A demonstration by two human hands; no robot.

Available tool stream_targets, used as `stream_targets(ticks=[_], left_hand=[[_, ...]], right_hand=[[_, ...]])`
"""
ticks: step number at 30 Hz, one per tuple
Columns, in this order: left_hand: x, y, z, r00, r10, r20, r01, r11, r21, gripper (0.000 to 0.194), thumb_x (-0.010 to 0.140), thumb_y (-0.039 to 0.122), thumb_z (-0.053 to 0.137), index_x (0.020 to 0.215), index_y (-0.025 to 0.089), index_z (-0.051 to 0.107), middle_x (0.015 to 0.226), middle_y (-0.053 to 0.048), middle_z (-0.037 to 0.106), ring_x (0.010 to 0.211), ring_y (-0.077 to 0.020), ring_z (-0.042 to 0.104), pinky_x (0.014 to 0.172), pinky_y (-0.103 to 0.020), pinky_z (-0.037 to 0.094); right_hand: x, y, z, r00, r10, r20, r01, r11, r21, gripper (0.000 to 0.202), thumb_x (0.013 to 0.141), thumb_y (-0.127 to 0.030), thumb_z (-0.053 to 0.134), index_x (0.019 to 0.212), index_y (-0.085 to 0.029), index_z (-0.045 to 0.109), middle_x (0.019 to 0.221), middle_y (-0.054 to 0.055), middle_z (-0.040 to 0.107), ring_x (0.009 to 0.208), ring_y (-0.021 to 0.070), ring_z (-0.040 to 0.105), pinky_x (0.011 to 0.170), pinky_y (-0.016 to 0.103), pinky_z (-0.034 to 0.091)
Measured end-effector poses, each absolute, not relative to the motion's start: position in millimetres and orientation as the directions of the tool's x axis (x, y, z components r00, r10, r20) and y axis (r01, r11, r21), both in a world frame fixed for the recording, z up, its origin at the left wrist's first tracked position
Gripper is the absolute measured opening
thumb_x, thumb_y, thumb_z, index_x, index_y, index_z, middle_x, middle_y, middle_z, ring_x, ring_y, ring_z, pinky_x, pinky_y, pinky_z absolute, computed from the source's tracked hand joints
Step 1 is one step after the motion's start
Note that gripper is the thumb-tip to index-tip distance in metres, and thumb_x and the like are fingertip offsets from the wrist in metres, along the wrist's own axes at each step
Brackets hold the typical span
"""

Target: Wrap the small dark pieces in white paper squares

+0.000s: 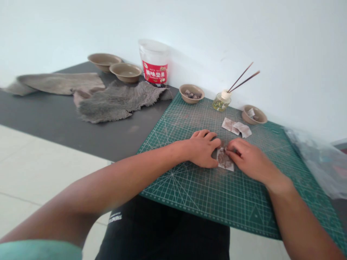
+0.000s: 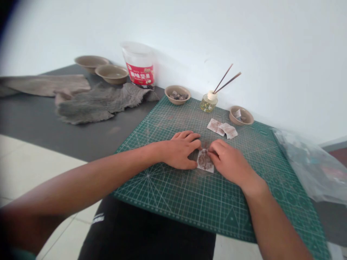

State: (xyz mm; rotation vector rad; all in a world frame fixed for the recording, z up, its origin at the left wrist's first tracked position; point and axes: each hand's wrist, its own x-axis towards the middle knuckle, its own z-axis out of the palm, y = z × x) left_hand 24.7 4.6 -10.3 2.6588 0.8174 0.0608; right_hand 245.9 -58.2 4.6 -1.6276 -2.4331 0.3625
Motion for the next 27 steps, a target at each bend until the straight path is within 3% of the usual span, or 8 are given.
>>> stream_targets(ticks=[4,6,9,14,18,20,23,27], left_hand=[[25.2,4.6,-10.1,0.833,0.548,-0.074,0.536,-0.768,0.349,0.061,0.081,0.059,0.055,0.130,0.023,0.048,0.157,-0.013,0.031,0.147,-0.0387,0.020,0.116,-0.055,0.023],[25.4,4.5,-9.8,0.838,0.541,-0.076,0.531,-0.774,0.345,0.061,0.081,0.059,0.055,0.130,0.023,0.047,0.157,-0.012,0.032,0.146,-0.0380,0.021,0.116,-0.054,0.024],[25.6,4.5,-10.0,0.827,0.558,-0.075,0.548,-0.768,0.331,0.061,0.081,0.058,0.055,0.130,0.023,0.047,0.156,-0.011,0.032,0.146,-0.0380,0.022,0.116,-0.055,0.024],[25.7,5.3,-11.1,0.840,0.538,-0.067,0.525,-0.776,0.349,0.062,0.081,0.058,0.054,0.130,0.022,0.048,0.156,-0.013,0.032,0.146,-0.0391,0.022,0.116,-0.056,0.023],[26.2,5.8,-12.0,0.834,0.548,-0.064,0.533,-0.772,0.347,0.062,0.081,0.057,0.056,0.131,0.022,0.048,0.156,-0.013,0.032,0.145,-0.0402,0.022,0.115,-0.056,0.025],[26.1,5.6,-11.7,0.831,0.552,-0.065,0.538,-0.768,0.347,0.060,0.081,0.057,0.055,0.130,0.023,0.048,0.157,-0.012,0.032,0.145,-0.0402,0.021,0.115,-0.057,0.024],[25.5,5.0,-10.5,0.836,0.543,-0.074,0.533,-0.772,0.346,0.059,0.082,0.059,0.054,0.128,0.022,0.048,0.157,-0.012,0.031,0.146,-0.0391,0.021,0.116,-0.055,0.022],[25.3,5.1,-10.0,0.829,0.552,-0.083,0.545,-0.768,0.338,0.061,0.082,0.059,0.054,0.131,0.024,0.046,0.158,-0.011,0.029,0.147,-0.0380,0.019,0.117,-0.055,0.021]], right_hand=[[245.0,-59.2,5.9,-0.473,0.874,-0.112,0.829,0.398,-0.393,0.008,0.095,-0.027,0.056,0.089,-0.024,0.060,0.095,0.002,0.065,0.084,0.0191,0.062,0.074,0.034,0.047],[243.6,-59.4,5.6,-0.460,0.886,-0.067,0.823,0.397,-0.406,0.008,0.096,-0.026,0.054,0.090,-0.024,0.060,0.098,0.002,0.066,0.087,0.0193,0.063,0.077,0.034,0.048],[243.0,-58.7,6.4,-0.380,0.925,0.023,0.874,0.368,-0.316,0.007,0.094,-0.025,0.055,0.091,-0.024,0.062,0.096,0.003,0.066,0.086,0.0213,0.063,0.078,0.037,0.047],[242.7,-59.7,8.3,-0.527,0.846,-0.084,0.790,0.450,-0.416,0.010,0.095,-0.025,0.056,0.089,-0.024,0.063,0.097,0.002,0.068,0.087,0.0186,0.064,0.077,0.033,0.048],[245.7,-57.4,6.5,-0.420,0.907,0.017,0.846,0.398,-0.355,0.008,0.096,-0.025,0.056,0.095,-0.024,0.064,0.099,0.002,0.068,0.089,0.0199,0.064,0.080,0.035,0.047],[248.3,-56.8,7.5,-0.435,0.900,-0.040,0.852,0.397,-0.340,0.007,0.094,-0.027,0.058,0.093,-0.024,0.065,0.095,0.001,0.069,0.085,0.0191,0.064,0.076,0.034,0.047],[248.4,-57.1,8.3,-0.513,0.851,-0.113,0.804,0.430,-0.411,0.011,0.095,-0.027,0.058,0.087,-0.025,0.065,0.094,0.000,0.068,0.084,0.0175,0.063,0.074,0.032,0.047],[248.1,-56.7,7.8,-0.410,0.912,-0.001,0.852,0.383,-0.358,0.007,0.095,-0.027,0.058,0.092,-0.024,0.064,0.096,0.002,0.068,0.088,0.0198,0.063,0.078,0.034,0.046]])
